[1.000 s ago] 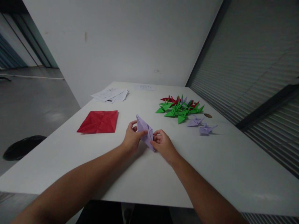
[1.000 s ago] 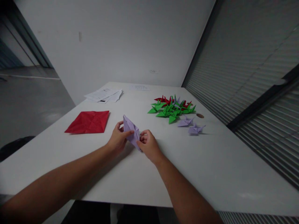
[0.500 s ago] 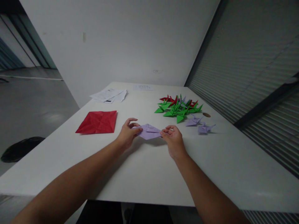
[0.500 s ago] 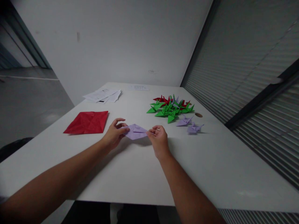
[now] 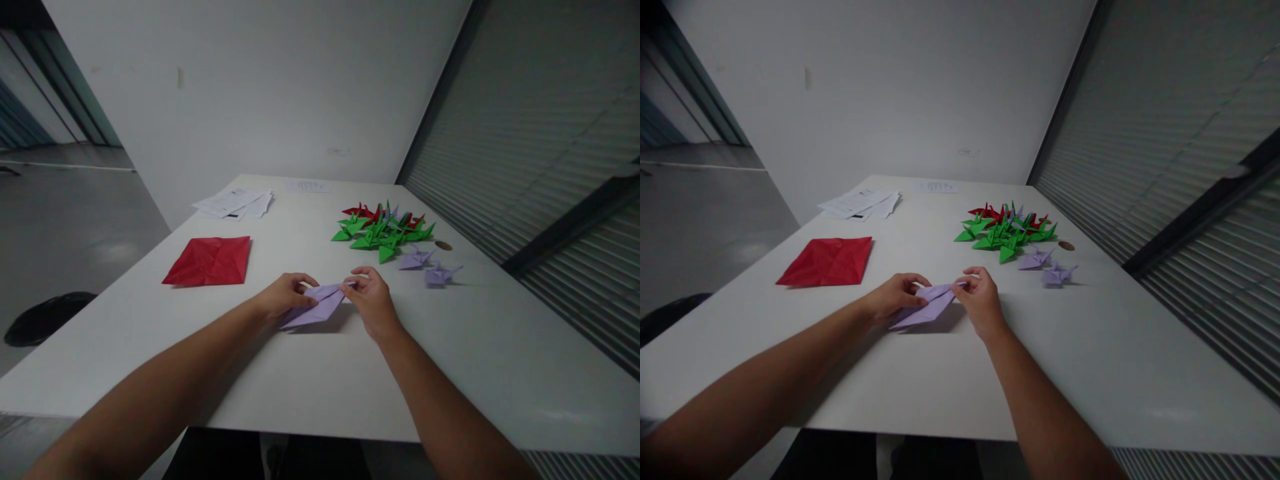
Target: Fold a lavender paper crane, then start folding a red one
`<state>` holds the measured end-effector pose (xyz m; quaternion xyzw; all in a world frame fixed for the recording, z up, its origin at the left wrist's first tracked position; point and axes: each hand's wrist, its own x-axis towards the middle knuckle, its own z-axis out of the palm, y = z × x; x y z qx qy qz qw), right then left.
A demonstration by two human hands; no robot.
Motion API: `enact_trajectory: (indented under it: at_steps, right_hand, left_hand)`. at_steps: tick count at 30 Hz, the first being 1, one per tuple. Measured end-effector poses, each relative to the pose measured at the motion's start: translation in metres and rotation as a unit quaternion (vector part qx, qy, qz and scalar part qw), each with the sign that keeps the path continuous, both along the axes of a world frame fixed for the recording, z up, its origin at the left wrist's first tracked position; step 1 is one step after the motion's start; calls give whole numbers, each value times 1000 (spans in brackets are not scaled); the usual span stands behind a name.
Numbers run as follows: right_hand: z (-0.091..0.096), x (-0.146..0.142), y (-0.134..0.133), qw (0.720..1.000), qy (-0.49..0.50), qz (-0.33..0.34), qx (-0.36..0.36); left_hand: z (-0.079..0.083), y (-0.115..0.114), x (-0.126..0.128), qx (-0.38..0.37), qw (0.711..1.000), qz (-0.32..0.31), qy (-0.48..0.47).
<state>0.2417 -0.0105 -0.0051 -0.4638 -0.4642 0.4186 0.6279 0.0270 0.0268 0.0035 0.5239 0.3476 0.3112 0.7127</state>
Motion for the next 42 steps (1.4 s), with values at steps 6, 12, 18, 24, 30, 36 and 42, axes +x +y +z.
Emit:
enact_trajectory:
  at_steps: [6, 12, 18, 24, 30, 36, 42]
  right_hand:
    - [-1, -2, -5, 967, -197, -139, 85]
    - [5, -16, -19, 944, -309, -36, 111]
    - [5, -19, -20, 944, -317, -41, 81]
    - [2, -22, -17, 930, -358, -58, 62]
    - [4, -22, -17, 901, -409, -91, 110]
    - [8, -22, -20, 866, -442, -90, 217]
    - [6, -21, -20, 858, -437, -74, 259]
  left_hand:
    - [-9, -2, 13, 16, 988, 155, -3]
    - [-9, -6, 17, 15, 981, 190, -33]
    - [-5, -11, 22, 15, 974, 216, -73]
    - [-3, -15, 25, -2, 975, 199, -96]
    - [-6, -16, 24, -45, 988, 121, -86]
    - [-2, -19, 26, -57, 990, 99, -85]
    - [2, -21, 25, -74, 984, 118, -109]
